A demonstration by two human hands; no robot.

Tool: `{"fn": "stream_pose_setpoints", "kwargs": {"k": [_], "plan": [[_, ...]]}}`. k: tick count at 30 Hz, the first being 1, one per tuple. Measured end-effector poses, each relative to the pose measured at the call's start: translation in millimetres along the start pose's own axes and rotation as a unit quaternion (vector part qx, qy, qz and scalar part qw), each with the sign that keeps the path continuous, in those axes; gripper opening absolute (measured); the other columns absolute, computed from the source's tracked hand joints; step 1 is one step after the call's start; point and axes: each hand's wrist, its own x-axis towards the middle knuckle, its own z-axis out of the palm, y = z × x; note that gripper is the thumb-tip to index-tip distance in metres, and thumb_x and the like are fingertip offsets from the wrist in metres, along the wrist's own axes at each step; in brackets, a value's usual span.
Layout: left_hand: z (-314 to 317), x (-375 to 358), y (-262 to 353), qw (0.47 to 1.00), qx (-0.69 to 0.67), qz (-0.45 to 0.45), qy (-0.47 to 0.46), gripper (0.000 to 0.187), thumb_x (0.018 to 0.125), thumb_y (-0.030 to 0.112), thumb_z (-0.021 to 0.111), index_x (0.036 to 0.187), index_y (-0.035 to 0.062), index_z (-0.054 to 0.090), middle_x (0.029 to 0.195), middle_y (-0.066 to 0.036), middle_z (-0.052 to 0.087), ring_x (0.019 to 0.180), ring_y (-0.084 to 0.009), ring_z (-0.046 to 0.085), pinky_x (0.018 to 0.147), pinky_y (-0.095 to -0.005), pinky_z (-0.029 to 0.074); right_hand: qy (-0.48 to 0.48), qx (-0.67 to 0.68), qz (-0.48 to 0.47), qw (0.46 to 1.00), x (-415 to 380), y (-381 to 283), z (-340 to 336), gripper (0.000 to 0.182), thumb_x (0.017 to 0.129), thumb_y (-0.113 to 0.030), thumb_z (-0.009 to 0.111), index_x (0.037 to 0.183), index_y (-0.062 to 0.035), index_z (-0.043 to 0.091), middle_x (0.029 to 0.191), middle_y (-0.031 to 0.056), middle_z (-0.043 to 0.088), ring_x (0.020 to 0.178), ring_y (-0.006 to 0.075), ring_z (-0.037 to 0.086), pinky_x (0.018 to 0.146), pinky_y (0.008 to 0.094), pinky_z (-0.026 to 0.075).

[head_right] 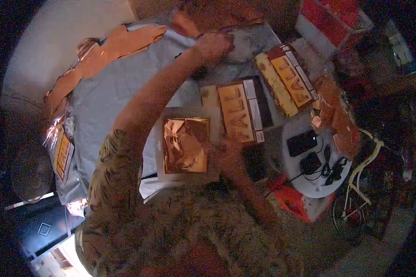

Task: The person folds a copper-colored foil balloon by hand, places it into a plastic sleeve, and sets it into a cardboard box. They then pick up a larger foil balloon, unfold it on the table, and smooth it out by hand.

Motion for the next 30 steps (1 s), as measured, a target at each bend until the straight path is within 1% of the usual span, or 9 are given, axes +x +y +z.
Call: {"fn": "stream_pose_setpoints", "kwargs": {"k": [3,5,6,8,13,15,17,23,30], "plan": [[-58,-24,15,0.997,0.051,0.022,-0.056,0.019,0.088,0.016,0.064,0.103,0.0129,0.075,0.09,-0.017,0.073,0.089,-0.0365,0.073,0.073,-0.046,0.06,0.029,0.009,-0.017,0.999,9,34,12,0.023,0.092,-0.015,0.076,0.103,0.0055,0.073,0.092,0.0042,0.073,0.082,0.0102,0.066,0.073,0.03,0.053],[-78,-63,18,0.968,-0.16,0.076,0.177,0.02,0.09,0.018,0.066,0.107,0.0144,0.076,0.091,-0.018,0.072,0.089,-0.0375,0.072,0.076,-0.0438,0.058,0.07,0.091,-0.081,0.99,4,-11,13,0.034,0.092,-0.032,0.076,0.089,0.0014,0.073,0.073,0.0101,0.068,0.071,0.0172,0.063,0.069,0.0367,0.051],[-107,-91,26,0.968,-0.192,0.074,0.146,0.021,0.092,0.018,0.067,0.109,0.0099,0.076,0.093,-0.016,0.073,0.087,-0.035,0.072,0.076,-0.0418,0.058,0.064,0.095,-0.084,0.99,6,-12,14,0.034,0.092,-0.032,0.076,0.089,0.0014,0.073,0.073,0.0101,0.068,0.071,0.0172,0.063,0.069,0.0367,0.051],[-140,-149,39,0.967,-0.218,0.063,0.114,0.022,0.094,0.017,0.068,0.111,0.0053,0.076,0.095,-0.013,0.073,0.085,-0.0325,0.071,0.076,-0.0399,0.058,0.01,0.137,-0.011,0.99,8,-13,15,0.025,0.094,-0.014,0.073,0.109,0.0057,0.073,0.1,0.0057,0.075,0.087,0.0115,0.067,0.078,0.0298,0.054],[-145,-257,49,0.937,-0.342,-0.04,0.055,0.02,0.086,0.015,0.068,0.104,0.011,0.076,0.09,-0.013,0.067,0.089,-0.0344,0.066,0.078,-0.0426,0.054,-0.049,0.178,-0.038,0.982,12,-42,45,0.026,0.094,-0.014,0.073,0.111,0.005,0.073,0.102,0.0055,0.074,0.089,0.0121,0.067,0.082,0.0308,0.053],[-148,-282,56,0.957,-0.278,-0.053,0.065,0.022,0.082,0.014,0.068,0.103,0.0102,0.076,0.089,-0.013,0.066,0.089,-0.0338,0.066,0.079,-0.0416,0.054,-0.085,0.155,-0.042,0.983,9,-47,54,0.026,0.094,-0.015,0.072,0.112,0.0048,0.073,0.104,0.0058,0.074,0.092,0.0122,0.067,0.084,0.031,0.052],[-149,-311,52,0.965,-0.25,-0.059,0.043,0.022,0.089,0.014,0.067,0.108,0.0051,0.075,0.097,-0.015,0.068,0.091,-0.0337,0.067,0.081,-0.041,0.055,-0.109,0.16,-0.038,0.98,10,-49,64,0.029,0.094,-0.017,0.073,0.113,0.0053,0.072,0.106,0.0066,0.074,0.097,0.0134,0.066,0.09,0.031,0.05],[-160,-388,44,0.951,-0.261,-0.091,0.138,0.023,0.088,0.012,0.068,0.109,0.0071,0.075,0.097,-0.014,0.068,0.09,-0.0329,0.067,0.079,-0.0404,0.055,-0.13,0.25,0.0,0.959,17,-49,112,0.032,0.09,-0.016,0.076,0.115,0.0041,0.07,0.115,0.0071,0.071,0.103,0.0157,0.065,0.093,0.0326,0.049],[-198,-539,20,0.913,-0.197,-0.288,0.211,0.015,0.093,0.011,0.072,0.106,0.0052,0.076,0.101,-0.013,0.071,0.092,-0.0296,0.07,0.078,-0.0376,0.056,-0.1,0.234,-0.052,0.966,36,-69,138,0.021,0.092,-0.015,0.075,0.1,0.0032,0.069,0.105,0.0058,0.07,0.097,0.0157,0.064,0.088,0.0292,0.046]]}}
